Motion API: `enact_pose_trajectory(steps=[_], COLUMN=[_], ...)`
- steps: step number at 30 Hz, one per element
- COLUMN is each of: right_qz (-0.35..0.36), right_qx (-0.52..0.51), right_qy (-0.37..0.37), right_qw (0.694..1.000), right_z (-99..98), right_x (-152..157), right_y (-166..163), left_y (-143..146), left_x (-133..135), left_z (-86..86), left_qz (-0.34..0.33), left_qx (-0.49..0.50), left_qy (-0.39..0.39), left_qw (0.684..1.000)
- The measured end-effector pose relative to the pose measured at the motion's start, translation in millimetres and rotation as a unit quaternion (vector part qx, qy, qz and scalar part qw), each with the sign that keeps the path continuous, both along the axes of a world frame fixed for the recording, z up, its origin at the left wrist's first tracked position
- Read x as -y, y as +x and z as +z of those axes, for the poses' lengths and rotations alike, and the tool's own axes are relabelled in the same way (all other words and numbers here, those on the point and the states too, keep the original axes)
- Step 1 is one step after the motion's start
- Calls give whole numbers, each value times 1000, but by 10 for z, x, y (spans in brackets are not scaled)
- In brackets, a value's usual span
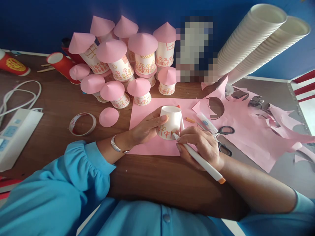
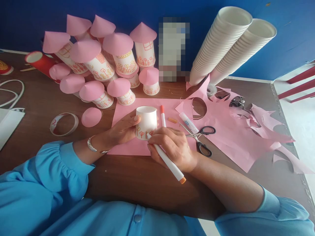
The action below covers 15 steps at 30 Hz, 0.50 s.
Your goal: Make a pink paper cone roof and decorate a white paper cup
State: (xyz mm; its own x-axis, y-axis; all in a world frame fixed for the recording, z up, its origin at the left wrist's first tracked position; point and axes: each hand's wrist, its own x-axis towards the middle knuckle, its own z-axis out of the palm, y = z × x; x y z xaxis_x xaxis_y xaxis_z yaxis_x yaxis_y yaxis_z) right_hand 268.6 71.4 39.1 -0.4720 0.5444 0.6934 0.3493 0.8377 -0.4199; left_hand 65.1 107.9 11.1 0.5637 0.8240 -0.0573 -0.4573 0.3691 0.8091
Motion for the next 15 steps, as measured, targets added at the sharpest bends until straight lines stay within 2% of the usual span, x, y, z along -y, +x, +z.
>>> enact_pose_trajectory(steps=[15], right_qz=[-11], right_qx=[-7], right_qy=[5], right_qw=[1000], right_z=[-19], right_x=[-12], right_y=[0], left_y=[-16], left_x=[4], left_z=[-20], left_qz=[-14], left_qx=[-4], left_qy=[0], left_qw=[1000])
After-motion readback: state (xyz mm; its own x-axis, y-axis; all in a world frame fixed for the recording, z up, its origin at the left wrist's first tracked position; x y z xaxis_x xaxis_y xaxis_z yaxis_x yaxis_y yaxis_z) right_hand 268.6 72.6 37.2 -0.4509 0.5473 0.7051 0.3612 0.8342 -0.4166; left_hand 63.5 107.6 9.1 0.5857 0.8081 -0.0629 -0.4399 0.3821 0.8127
